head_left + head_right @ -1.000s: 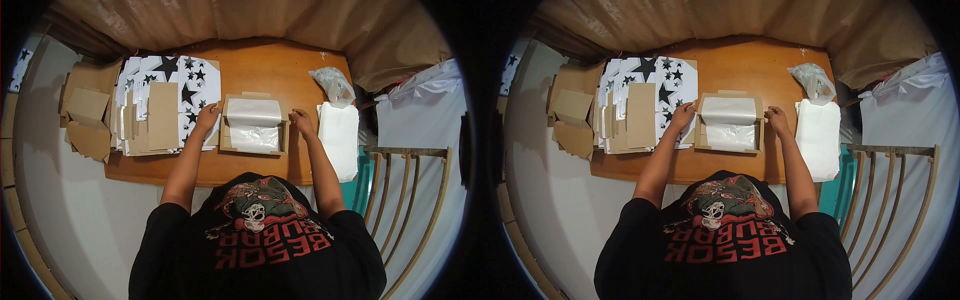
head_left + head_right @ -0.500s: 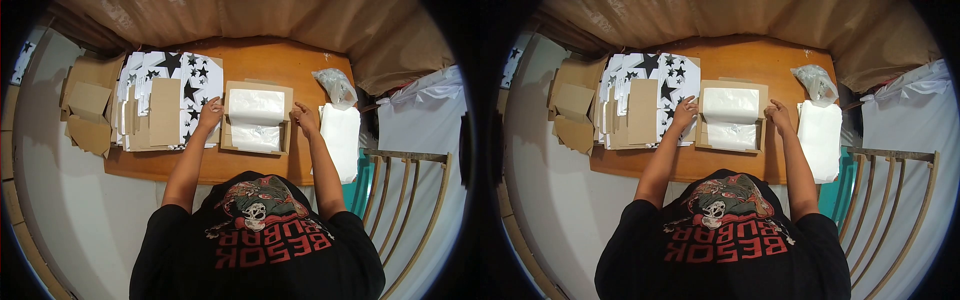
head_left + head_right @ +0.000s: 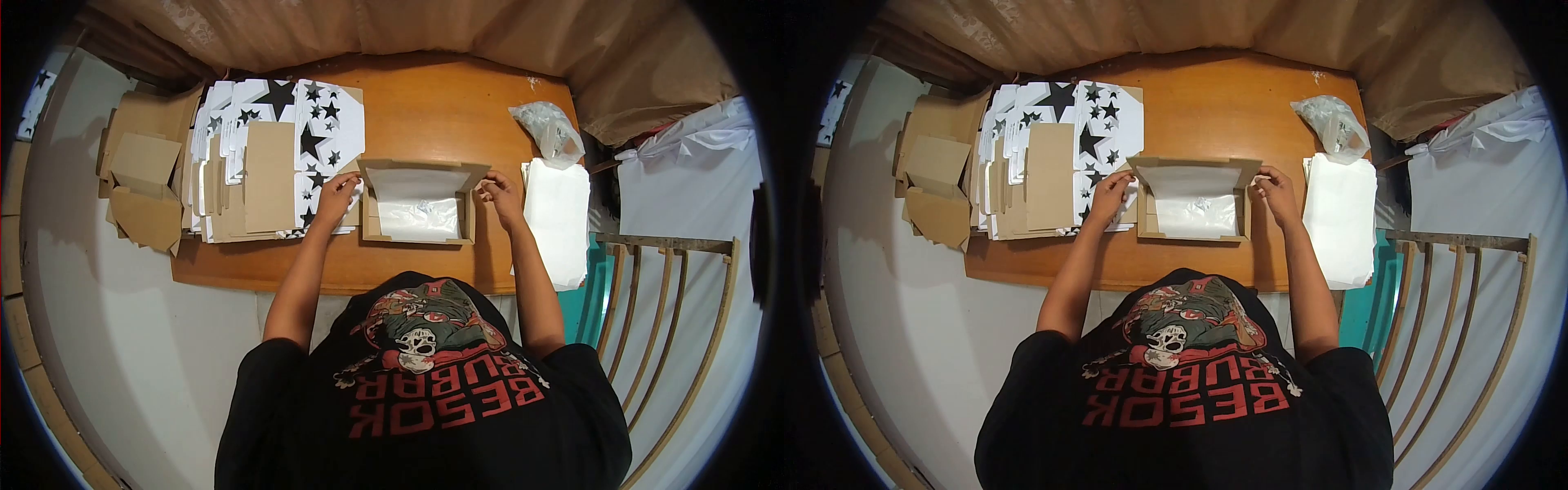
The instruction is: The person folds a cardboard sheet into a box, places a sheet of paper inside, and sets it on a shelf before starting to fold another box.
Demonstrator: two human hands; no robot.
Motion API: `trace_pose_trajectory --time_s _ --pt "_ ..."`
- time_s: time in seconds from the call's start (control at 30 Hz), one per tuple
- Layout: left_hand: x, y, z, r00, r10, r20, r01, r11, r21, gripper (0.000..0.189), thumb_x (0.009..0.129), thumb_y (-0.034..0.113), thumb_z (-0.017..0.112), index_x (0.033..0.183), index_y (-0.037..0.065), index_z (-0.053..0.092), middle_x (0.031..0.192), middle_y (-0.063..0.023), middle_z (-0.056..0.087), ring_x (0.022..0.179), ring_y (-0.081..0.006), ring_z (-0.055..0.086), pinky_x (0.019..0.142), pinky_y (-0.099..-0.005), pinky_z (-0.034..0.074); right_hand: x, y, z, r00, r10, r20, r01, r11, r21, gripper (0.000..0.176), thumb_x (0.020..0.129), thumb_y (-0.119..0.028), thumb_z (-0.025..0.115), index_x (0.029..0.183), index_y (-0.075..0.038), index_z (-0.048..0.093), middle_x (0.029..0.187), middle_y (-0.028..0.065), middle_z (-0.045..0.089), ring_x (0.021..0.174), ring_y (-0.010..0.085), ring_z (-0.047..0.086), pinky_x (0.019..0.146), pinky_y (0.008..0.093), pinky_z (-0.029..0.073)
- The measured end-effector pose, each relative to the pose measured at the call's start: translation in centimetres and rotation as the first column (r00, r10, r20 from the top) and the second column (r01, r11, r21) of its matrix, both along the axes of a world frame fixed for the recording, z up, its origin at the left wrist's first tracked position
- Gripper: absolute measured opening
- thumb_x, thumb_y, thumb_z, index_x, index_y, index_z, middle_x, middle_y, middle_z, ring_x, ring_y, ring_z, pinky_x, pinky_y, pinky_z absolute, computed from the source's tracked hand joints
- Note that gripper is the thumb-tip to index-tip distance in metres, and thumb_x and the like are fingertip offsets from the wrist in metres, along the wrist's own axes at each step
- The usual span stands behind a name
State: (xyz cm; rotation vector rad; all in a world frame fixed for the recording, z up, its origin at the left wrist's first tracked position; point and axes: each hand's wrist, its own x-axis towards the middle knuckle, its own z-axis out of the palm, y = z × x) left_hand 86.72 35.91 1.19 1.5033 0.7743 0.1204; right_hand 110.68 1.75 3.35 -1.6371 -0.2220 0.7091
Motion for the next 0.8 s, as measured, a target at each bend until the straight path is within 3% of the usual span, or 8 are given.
trace_pose_trajectory --time_s 0.1,0.3,0.37,0.43,0.5,0.57,0.63,0.8 --pt "-1.0 -0.6 -0.2 0.999 0.034 0.017 -0.032 0.997 -0.076 0.031 0.105 0.029 0.06 0.128 0.01 0.072 0.102 0.0028 0.07 0.071 -0.005 0.055 0.058 -0.0227 0.045 -0.9 -0.7 -0.1 0.994 0.003 -0.105 0.0 1.0 0.027 0.022 0.099 -0.012 0.056 0.114 -0.005 0.07 0.105 0.0014 0.071 0.082 0.0099 0.062 0.072 0.025 0.048" --pt "-2.2 -2.9 2.5 0.989 -0.116 0.094 0.112 0.992 0.052 0.038 0.111 0.033 0.048 0.128 0.007 0.071 0.115 -0.0052 0.061 0.101 -0.0151 0.06 0.088 -0.0269 0.047 -3.7 -1.8 0.6 0.997 0.07 0.03 -0.07 0.997 0.01 0.036 0.104 -0.029 0.044 0.112 -0.006 0.071 0.116 0.0025 0.07 0.102 0.0129 0.06 0.085 0.0307 0.049" --pt "-2.5 -3.1 1.4 0.994 -0.099 0.056 0.102 0.992 -0.067 0.036 0.11 0.029 0.051 0.128 0.005 0.07 0.123 -0.0071 0.056 0.108 -0.0184 0.058 0.095 -0.0302 0.046 -4.5 -2.0 0.6 0.991 0.092 0.095 -0.089 0.995 -0.034 0.034 0.104 -0.03 0.05 0.115 -0.005 0.07 0.125 0.0019 0.067 0.108 0.0163 0.06 0.091 0.0319 0.047" --pt "-3.1 -3.7 0.7 0.985 -0.157 0.077 0.134 0.962 0.239 0.033 0.108 0.025 0.056 0.131 0.004 0.068 0.124 -0.0073 0.056 0.108 -0.0187 0.057 0.097 -0.0316 0.046 -5.4 -2.4 0.5 0.992 0.104 0.068 -0.105 0.995 0.003 0.032 0.102 -0.03 0.059 0.119 -0.005 0.069 0.136 0.0041 0.061 0.118 0.0199 0.057 0.095 0.0329 0.046" --pt "-3.7 -4.0 0.3 0.978 -0.182 0.105 0.154 0.961 0.229 0.04 0.103 0.024 0.064 0.138 0.004 0.063 0.131 -0.0104 0.052 0.118 -0.0224 0.054 0.104 -0.0353 0.045 -6.5 -2.3 1.5 0.912 0.236 0.334 -0.193 0.968 -0.159 0.032 0.097 -0.027 0.068 0.121 -0.006 0.069 0.149 0.0078 0.052 0.131 0.0253 0.05 0.103 0.038 0.045" --pt "-4.4 -4.8 0.2 0.957 -0.281 0.076 0.208 0.842 0.498 0.059 0.098 0.028 0.071 0.15 0.006 0.052 0.146 -0.0157 0.042 0.131 -0.031 0.048 0.113 -0.0396 0.04 -7.2 -2.6 2.3 0.851 0.343 0.398 -0.244 0.929 -0.28 0.044 0.09 -0.033 0.077 0.125 -0.007 0.068 0.154 0.0139 0.047 0.142 0.0324 0.04 0.112 0.0458 0.041" --pt "-5.1 -5.5 0.5 0.944 -0.329 0.015 0.27 0.8 0.535 0.073 0.092 0.03 0.077 0.154 0.007 0.045 0.153 -0.0179 0.035 0.137 -0.0351 0.043 0.116 -0.0418 0.038 -8.0 -2.7 2.4 0.709 0.476 0.52 -0.305 0.872 -0.383 0.065 0.08 -0.04 0.086 0.134 -0.011 0.064 0.159 0.0167 0.04 0.146 0.0375 0.036 0.119 0.0486 0.033" --pt "-5.6 -7.7 2.8 0.917 -0.398 -0.041 0.36 0.775 0.519 0.108 0.074 0.031 0.092 0.161 0.008 0.032 0.165 -0.0207 0.019 0.147 -0.0425 0.034 0.122 -0.0467 0.033 -10.0 -2.6 2.2 0.748 0.445 0.492 -0.282 0.884 -0.372 0.094 0.069 -0.045 0.093 0.146 -0.012 0.052 0.165 0.0208 0.025 0.152 0.0431 0.025 0.123 0.0536 0.028"
